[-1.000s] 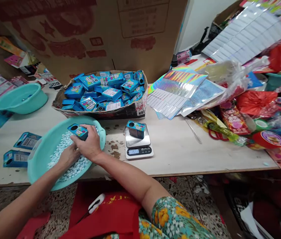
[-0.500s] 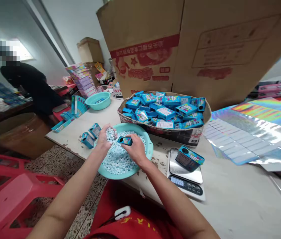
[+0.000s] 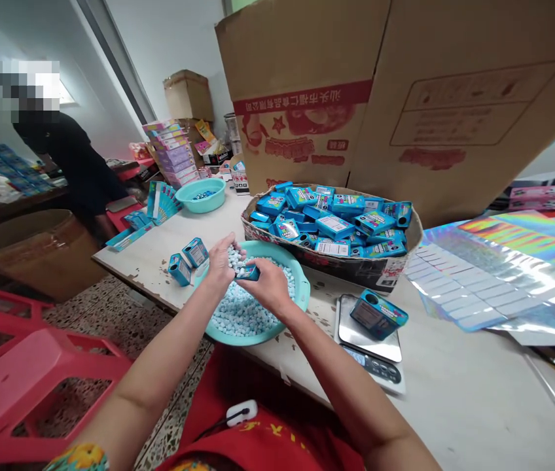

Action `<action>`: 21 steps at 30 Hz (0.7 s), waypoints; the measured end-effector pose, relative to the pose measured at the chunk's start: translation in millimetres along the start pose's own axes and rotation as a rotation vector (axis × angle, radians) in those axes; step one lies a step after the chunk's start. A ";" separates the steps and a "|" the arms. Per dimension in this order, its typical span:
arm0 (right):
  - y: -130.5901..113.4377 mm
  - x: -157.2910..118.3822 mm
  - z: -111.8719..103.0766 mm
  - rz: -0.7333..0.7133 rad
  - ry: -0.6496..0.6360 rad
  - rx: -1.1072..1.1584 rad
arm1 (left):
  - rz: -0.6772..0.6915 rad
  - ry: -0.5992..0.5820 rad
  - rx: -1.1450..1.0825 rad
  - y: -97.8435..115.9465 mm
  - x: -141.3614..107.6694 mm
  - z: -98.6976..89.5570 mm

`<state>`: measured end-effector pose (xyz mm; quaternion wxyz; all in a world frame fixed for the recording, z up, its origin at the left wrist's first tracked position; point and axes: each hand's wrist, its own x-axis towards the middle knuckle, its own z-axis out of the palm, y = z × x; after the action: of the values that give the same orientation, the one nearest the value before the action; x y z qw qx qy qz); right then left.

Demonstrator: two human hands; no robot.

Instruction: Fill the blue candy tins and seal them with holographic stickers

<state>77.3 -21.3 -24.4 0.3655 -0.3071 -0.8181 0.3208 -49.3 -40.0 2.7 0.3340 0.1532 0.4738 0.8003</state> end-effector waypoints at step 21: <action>14.6 6.6 -5.3 0.064 0.050 0.092 | 0.086 -0.146 0.131 -4.5 1.4 16.7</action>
<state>81.9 -6.0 -29.9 0.3890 -0.3240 -0.7829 0.3616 -39.1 -26.6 7.1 0.3222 0.2528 0.4924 0.7680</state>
